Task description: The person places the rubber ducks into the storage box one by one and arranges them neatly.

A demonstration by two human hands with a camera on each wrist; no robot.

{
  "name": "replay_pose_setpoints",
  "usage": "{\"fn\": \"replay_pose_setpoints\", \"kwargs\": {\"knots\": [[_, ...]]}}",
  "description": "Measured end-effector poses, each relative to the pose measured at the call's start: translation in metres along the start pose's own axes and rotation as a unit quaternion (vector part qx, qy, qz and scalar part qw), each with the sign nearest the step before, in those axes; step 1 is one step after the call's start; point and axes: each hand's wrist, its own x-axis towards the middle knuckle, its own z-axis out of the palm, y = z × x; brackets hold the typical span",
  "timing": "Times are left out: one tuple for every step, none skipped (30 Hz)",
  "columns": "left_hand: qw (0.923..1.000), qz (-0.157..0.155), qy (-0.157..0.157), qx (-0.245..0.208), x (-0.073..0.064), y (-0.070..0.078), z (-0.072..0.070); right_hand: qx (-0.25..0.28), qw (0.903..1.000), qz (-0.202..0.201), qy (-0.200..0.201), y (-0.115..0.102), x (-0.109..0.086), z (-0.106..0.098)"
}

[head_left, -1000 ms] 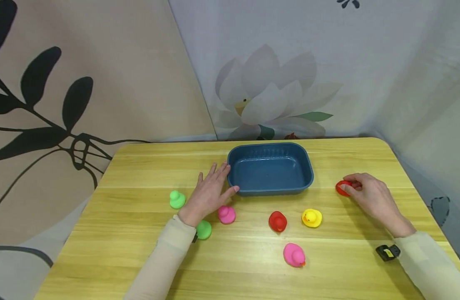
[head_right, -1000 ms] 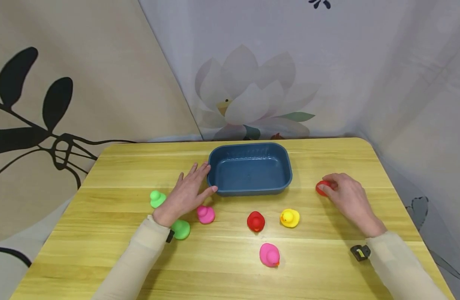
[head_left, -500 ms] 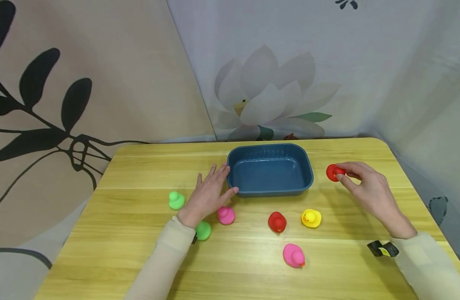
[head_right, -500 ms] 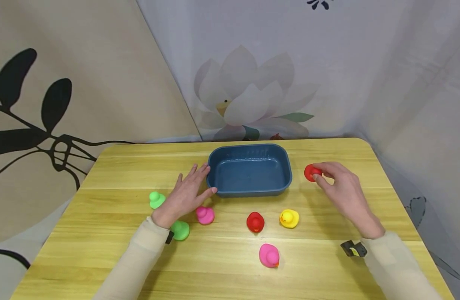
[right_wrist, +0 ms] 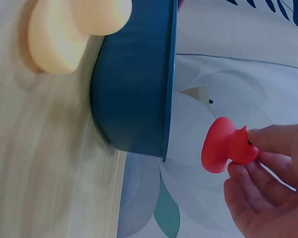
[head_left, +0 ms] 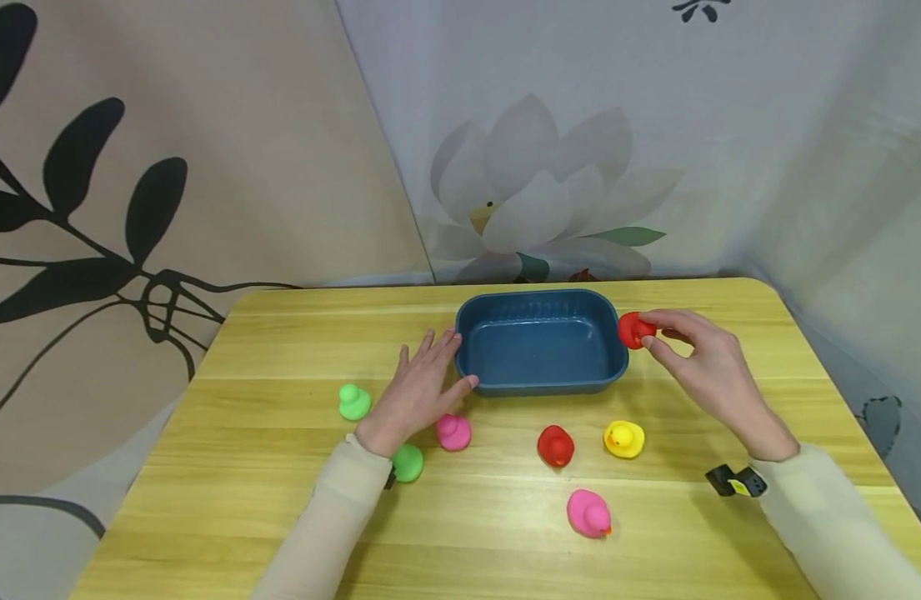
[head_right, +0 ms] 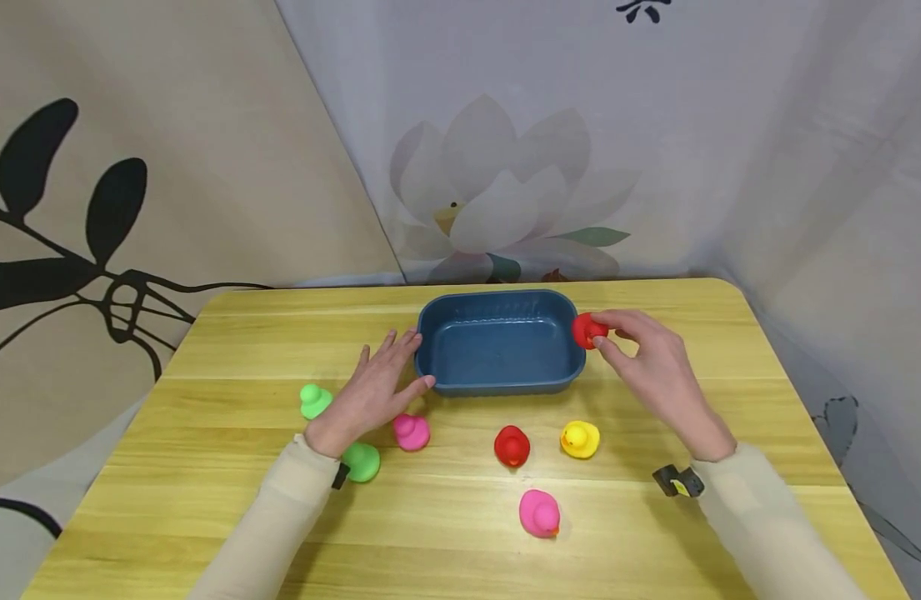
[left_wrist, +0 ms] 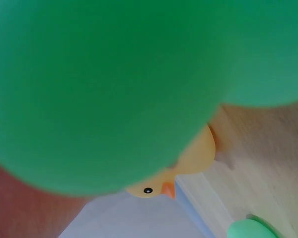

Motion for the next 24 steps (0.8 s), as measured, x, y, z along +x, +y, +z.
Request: {"fn": "replay_pose_setpoints", "kwargs": {"knots": [[1.0,0.002,0.002,-0.001,0.0,0.0,0.0,0.0,1.0,-0.002,-0.002,-0.001,0.002,0.001],[1.0,0.005,0.003,-0.001,0.001,-0.001,0.0,-0.002,1.0,-0.005,-0.004,-0.002,0.004,0.003],[1.0,0.006,0.004,-0.001,0.001,-0.001,0.0,-0.003,0.9999,-0.007,-0.007,-0.002,0.006,0.004],[1.0,0.008,0.005,0.0,0.001,-0.002,0.0,-0.006,0.9999,-0.01,-0.01,-0.003,0.009,0.006],[0.9999,0.009,0.006,0.001,0.001,-0.002,0.0,-0.008,0.9998,-0.014,-0.013,-0.003,0.011,0.008],[0.9999,0.011,0.007,0.002,0.002,-0.002,0.0,-0.011,0.9996,-0.019,-0.016,-0.003,0.014,0.01],[0.9999,0.012,0.008,0.003,0.002,-0.002,0.0,-0.012,0.9995,-0.022,-0.019,-0.003,0.016,0.012],[0.9999,0.013,0.009,0.004,0.002,-0.002,0.0,-0.014,0.9993,-0.025,-0.023,-0.004,0.019,0.014],[0.9999,0.013,0.01,0.003,0.002,-0.002,0.0,-0.017,0.9991,-0.028,-0.027,-0.004,0.021,0.016],[0.9999,0.012,0.01,0.004,0.001,-0.002,-0.001,-0.019,0.9988,-0.032,-0.031,-0.004,0.023,0.017],[0.9999,0.012,0.011,0.002,0.001,-0.002,-0.001,-0.021,0.9986,-0.034,-0.035,-0.004,0.025,0.018],[0.9998,0.013,0.013,0.0,0.001,-0.002,-0.001,-0.023,0.9982,-0.038,-0.04,-0.004,0.027,0.02],[0.9998,0.013,0.013,-0.001,0.001,-0.002,-0.001,-0.025,0.9978,-0.041,-0.045,-0.005,0.03,0.021],[0.9998,0.012,0.014,-0.001,0.001,-0.002,-0.001,-0.028,0.9973,-0.046,-0.051,-0.005,0.032,0.022],[0.9998,0.012,0.014,-0.002,0.001,-0.002,-0.001,-0.032,0.9966,-0.052,-0.056,-0.004,0.034,0.023],[0.9998,0.012,0.015,-0.002,0.001,-0.003,-0.001,-0.035,0.9959,-0.057,-0.061,-0.004,0.036,0.024],[0.9998,0.012,0.015,-0.003,0.001,-0.003,-0.001,-0.039,0.995,-0.062,-0.067,-0.004,0.038,0.025],[0.9998,0.012,0.015,-0.002,0.001,-0.003,0.0,-0.043,0.994,-0.067,-0.074,-0.003,0.04,0.026],[0.9998,0.011,0.014,-0.002,0.001,-0.003,0.0,-0.047,0.993,-0.071,-0.081,-0.002,0.042,0.027],[0.9998,0.012,0.014,-0.004,0.001,-0.003,0.0,-0.049,0.9921,-0.074,-0.089,-0.001,0.044,0.028],[0.9998,0.014,0.014,-0.005,0.001,-0.003,0.0,-0.052,0.9911,-0.075,-0.097,0.0,0.046,0.029],[0.9998,0.014,0.014,-0.005,0.001,-0.003,0.0,-0.055,0.9901,-0.075,-0.105,0.001,0.048,0.03],[0.9998,0.014,0.014,-0.006,0.001,-0.003,0.0,-0.058,0.9889,-0.076,-0.114,0.002,0.05,0.031],[0.9997,0.016,0.014,-0.007,0.001,-0.003,0.0,-0.062,0.9876,-0.077,-0.122,0.003,0.052,0.033]]}}
